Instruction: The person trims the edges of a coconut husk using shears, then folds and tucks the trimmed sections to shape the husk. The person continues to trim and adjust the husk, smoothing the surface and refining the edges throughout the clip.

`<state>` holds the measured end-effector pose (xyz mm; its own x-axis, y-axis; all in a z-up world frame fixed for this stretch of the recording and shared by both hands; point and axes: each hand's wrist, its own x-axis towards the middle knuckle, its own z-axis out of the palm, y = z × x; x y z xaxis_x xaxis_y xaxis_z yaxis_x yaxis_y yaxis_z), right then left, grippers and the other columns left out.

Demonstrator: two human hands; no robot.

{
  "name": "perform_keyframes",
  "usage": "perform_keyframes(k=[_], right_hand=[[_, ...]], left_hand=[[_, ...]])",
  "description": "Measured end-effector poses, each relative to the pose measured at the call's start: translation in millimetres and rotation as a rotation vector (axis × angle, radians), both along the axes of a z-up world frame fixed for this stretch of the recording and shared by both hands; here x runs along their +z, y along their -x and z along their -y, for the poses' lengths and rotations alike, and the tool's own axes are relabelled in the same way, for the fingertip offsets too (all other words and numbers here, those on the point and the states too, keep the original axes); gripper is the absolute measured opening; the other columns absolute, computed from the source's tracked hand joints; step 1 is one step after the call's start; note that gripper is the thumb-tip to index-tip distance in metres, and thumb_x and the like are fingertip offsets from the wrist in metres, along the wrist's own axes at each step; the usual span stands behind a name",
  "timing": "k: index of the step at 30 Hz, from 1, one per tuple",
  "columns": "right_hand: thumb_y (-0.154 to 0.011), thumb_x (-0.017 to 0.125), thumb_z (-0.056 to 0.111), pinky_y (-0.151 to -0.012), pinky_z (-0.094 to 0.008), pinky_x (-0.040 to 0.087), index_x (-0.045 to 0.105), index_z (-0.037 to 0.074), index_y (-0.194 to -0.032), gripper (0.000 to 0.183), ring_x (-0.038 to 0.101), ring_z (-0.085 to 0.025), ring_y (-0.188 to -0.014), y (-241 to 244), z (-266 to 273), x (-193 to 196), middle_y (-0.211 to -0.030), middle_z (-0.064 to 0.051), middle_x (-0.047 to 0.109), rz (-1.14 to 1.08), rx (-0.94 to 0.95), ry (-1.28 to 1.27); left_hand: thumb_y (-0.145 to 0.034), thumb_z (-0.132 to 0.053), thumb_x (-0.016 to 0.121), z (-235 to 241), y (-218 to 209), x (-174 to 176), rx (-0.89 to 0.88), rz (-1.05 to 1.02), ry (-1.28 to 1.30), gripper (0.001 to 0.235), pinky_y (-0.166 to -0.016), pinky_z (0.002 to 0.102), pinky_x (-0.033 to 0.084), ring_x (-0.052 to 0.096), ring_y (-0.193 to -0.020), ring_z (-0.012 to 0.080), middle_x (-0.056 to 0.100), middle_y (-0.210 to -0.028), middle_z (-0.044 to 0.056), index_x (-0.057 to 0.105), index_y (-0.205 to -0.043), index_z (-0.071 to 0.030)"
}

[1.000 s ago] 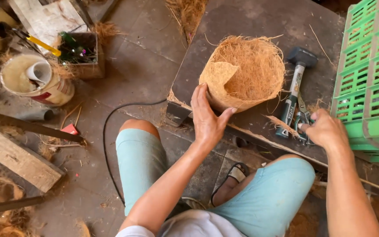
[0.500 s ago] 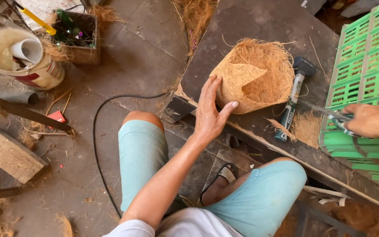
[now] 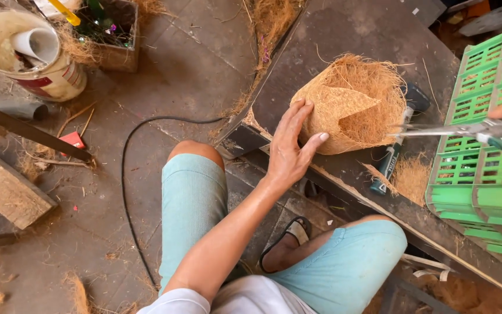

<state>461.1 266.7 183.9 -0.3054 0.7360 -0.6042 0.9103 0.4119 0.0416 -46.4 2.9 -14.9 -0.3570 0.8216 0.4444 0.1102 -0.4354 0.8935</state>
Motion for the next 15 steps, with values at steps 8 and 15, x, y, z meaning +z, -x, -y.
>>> perform_keyframes(k=[8, 15], right_hand=[[-0.074, 0.083, 0.003, -0.060, -0.034, 0.068, 0.075, 0.025, -0.128, 0.059, 0.088, -0.025, -0.064, 305, 141, 84, -0.083, -0.009, 0.094, 0.120, -0.163, -0.157], [-0.074, 0.085, 0.035, -0.065, -0.021, 0.064, 0.073, 0.046, -0.121, 0.050, 0.085, -0.009, -0.055, 372, 144, 87, -0.064, 0.005, 0.094, 0.539, 0.009, -0.248]], left_hand=[[-0.098, -0.040, 0.061, -6, 0, 4, 0.015, 0.036, 0.020, 0.052, -0.118, 0.049, 0.042, 0.046, -0.143, 0.0325, 0.047, -0.150, 0.015, 0.048, -0.140, -0.011], [-0.096, -0.039, 0.063, -7, 1, 3, 0.011, 0.059, 0.022, 0.054, -0.119, 0.047, 0.041, 0.045, -0.143, 0.0312, 0.048, -0.149, 0.015, 0.049, -0.139, -0.010]])
